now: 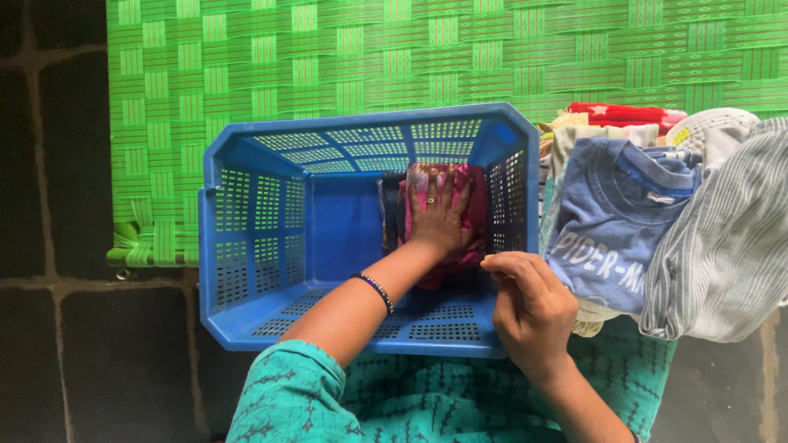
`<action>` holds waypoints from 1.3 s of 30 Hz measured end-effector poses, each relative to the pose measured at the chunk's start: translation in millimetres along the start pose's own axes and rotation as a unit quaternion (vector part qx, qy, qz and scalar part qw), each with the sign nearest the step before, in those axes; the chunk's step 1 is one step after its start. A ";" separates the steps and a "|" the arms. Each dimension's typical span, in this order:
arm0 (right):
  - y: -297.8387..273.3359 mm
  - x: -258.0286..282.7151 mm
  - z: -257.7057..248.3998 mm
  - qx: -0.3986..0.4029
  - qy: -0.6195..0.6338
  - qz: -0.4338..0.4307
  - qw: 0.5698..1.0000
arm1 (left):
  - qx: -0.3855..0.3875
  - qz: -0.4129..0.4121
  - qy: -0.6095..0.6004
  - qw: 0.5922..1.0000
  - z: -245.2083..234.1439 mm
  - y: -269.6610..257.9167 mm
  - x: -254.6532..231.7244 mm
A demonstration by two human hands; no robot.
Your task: The person organizes folded garments into a blue plastic basket by placing items inside and stacking them one by one.
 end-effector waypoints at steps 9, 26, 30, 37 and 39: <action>-0.3 -0.3 0.1 -0.001 -0.003 0.011 1.000 | 0.025 -0.011 0.002 1.000 -6.4 -2.4 -2.6; -2.2 2.8 2.0 -0.002 -0.029 -0.016 0.999 | 0.041 -0.019 0.027 0.999 -2.0 10.3 1.4; -3.6 -0.2 2.8 -0.005 -0.027 -0.008 1.000 | 0.102 -0.054 0.056 0.992 9.2 24.9 4.3; -6.2 -0.5 -0.2 -0.040 -0.011 -0.041 0.998 | 0.128 0.012 -0.098 0.987 -41.8 37.1 -3.9; -6.2 1.4 -1.9 -0.052 -0.007 -0.053 0.997 | 0.057 0.046 -0.130 0.989 -85.5 8.0 -10.9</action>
Point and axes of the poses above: each hand's wrist, its own y-axis towards the middle knuckle, its own z-axis out of the palm, x = y × z, the point moved 8 cm from there along y, towards the middle knuckle, and after that the axes turned 10 degrees about -y, right-handed, at the moved point
